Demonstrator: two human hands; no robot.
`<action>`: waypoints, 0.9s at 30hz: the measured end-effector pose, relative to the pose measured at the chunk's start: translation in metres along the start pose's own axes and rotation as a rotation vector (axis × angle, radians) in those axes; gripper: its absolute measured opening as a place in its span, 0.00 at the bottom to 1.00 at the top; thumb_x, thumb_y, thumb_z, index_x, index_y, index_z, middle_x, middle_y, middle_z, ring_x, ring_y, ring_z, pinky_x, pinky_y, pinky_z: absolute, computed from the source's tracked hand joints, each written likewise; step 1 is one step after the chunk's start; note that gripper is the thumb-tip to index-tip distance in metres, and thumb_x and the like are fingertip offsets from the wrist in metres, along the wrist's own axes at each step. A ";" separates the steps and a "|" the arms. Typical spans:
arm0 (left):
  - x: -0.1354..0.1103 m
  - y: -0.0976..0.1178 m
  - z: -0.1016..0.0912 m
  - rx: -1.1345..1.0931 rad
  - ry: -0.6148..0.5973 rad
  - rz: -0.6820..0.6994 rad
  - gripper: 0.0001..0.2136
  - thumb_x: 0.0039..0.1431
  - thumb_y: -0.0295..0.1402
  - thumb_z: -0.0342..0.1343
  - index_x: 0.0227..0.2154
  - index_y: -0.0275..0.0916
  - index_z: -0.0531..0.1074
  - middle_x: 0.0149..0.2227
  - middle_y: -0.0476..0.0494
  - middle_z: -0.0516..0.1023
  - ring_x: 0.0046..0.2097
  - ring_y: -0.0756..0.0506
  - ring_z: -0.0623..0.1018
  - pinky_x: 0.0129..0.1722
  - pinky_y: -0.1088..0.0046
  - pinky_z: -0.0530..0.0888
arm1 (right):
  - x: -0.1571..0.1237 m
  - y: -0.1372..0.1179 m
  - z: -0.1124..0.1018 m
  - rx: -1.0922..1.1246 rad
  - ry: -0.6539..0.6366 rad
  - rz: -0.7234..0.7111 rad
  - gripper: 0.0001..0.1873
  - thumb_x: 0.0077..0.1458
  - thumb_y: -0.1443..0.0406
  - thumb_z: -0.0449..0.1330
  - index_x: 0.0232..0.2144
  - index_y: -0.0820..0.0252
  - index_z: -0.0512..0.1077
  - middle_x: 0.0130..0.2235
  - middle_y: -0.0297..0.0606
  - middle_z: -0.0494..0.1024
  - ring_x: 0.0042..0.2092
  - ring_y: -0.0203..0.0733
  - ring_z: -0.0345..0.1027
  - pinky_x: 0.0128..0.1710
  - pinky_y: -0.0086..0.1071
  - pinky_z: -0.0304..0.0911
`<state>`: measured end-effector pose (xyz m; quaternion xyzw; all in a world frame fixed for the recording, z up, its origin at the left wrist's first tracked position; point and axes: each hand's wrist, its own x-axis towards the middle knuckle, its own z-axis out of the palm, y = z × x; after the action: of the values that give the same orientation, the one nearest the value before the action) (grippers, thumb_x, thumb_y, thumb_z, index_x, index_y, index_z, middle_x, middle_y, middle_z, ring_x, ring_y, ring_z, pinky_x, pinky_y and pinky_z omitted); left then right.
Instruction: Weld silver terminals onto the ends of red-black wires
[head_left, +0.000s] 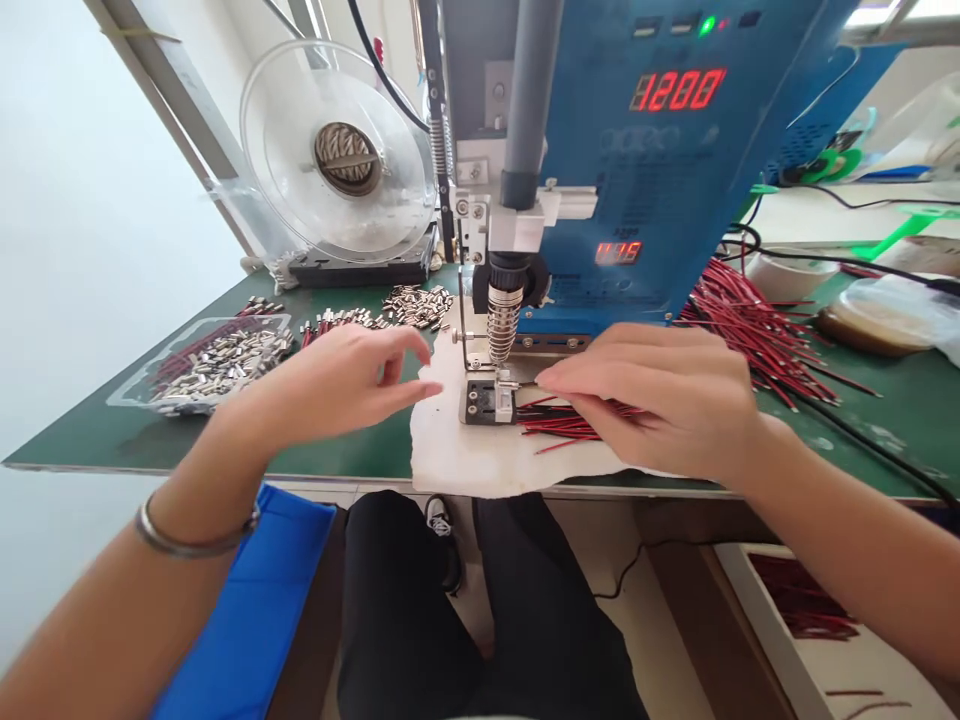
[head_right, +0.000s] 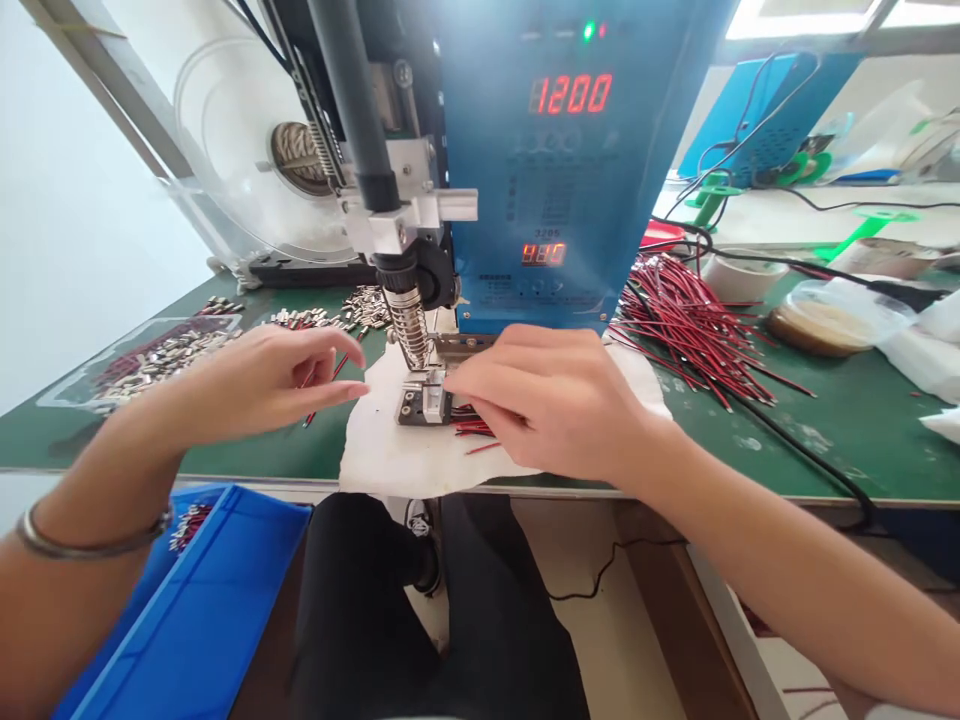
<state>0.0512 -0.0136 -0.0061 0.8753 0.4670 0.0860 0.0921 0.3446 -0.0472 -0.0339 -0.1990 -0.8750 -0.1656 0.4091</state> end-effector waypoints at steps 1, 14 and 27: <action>-0.014 0.004 0.006 -0.057 0.052 -0.004 0.15 0.64 0.47 0.57 0.37 0.39 0.77 0.20 0.53 0.70 0.23 0.50 0.67 0.27 0.74 0.62 | -0.001 -0.005 -0.001 -0.015 0.008 -0.005 0.13 0.59 0.76 0.60 0.37 0.52 0.75 0.32 0.29 0.85 0.31 0.37 0.77 0.30 0.31 0.72; -0.042 0.117 0.116 -0.890 0.293 -0.062 0.13 0.62 0.33 0.57 0.23 0.34 0.73 0.18 0.55 0.60 0.24 0.54 0.57 0.22 0.77 0.56 | -0.013 -0.076 0.009 0.048 0.163 0.303 0.10 0.59 0.77 0.62 0.36 0.59 0.78 0.35 0.37 0.87 0.35 0.38 0.81 0.39 0.29 0.76; -0.035 0.139 0.122 -1.143 0.528 0.036 0.20 0.62 0.31 0.56 0.16 0.36 0.57 0.19 0.54 0.52 0.25 0.54 0.52 0.22 0.76 0.52 | -0.012 -0.101 0.001 0.065 0.210 0.510 0.09 0.61 0.73 0.62 0.35 0.55 0.81 0.34 0.32 0.87 0.32 0.38 0.81 0.37 0.28 0.78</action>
<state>0.1728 -0.1285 -0.0928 0.6446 0.3395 0.5368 0.4256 0.3023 -0.1362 -0.0572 -0.3814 -0.7541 -0.0489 0.5324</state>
